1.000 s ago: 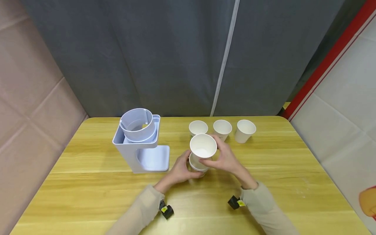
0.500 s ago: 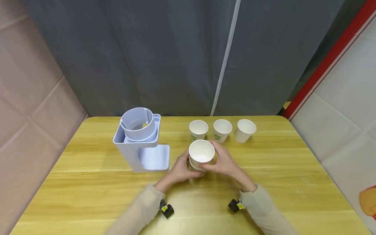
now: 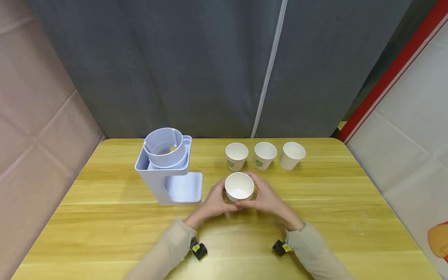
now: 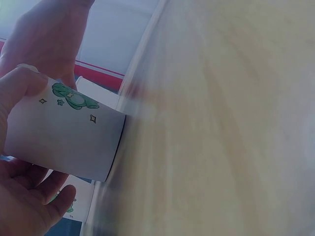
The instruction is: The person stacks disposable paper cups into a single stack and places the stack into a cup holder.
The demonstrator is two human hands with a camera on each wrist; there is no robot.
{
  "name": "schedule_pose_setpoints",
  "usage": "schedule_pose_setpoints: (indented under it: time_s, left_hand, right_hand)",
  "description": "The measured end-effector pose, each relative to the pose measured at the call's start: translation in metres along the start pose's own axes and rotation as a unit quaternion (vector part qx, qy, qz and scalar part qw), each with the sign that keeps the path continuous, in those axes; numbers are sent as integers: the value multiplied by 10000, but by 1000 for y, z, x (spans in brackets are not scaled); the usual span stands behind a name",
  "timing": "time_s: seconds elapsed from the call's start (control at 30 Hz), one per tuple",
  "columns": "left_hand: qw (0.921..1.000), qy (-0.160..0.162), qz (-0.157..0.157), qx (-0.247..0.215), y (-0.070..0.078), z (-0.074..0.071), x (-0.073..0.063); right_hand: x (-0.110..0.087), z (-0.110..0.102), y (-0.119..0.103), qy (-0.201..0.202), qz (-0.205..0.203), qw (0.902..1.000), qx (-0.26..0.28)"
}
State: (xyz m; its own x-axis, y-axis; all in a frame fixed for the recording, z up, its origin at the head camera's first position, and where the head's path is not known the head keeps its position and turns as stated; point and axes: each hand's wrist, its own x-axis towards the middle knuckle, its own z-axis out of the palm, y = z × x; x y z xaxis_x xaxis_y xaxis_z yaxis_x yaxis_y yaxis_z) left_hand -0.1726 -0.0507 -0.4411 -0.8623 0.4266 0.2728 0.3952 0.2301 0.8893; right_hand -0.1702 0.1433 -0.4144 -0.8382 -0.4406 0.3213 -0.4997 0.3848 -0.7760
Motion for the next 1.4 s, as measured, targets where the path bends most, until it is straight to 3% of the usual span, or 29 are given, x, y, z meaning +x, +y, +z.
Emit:
schedule_pose_setpoints:
  time_s: [0.17,0.2,0.63,1.17,1.4]
  left_hand:
    - [10000,-51,-69,49,0,-1,0]
    - [10000,-37,-43,50,-7,1,1]
    - [10000,-58,-73,25,-6,1,1]
    - [10000,-48,-14,68,-9,2,2]
    - [10000,14,-15,-27,-9,3,2]
  right_hand:
    - [0,-1,0,-104,-37,9999,66]
    - [0,-1,0,-118,-26,9999,74]
    - [-1,-1,3,-119,-101,9999,-71]
    - [-3,-1,2,-203,203,9996,12]
    - [-5,-6,7,77,275,9996,47]
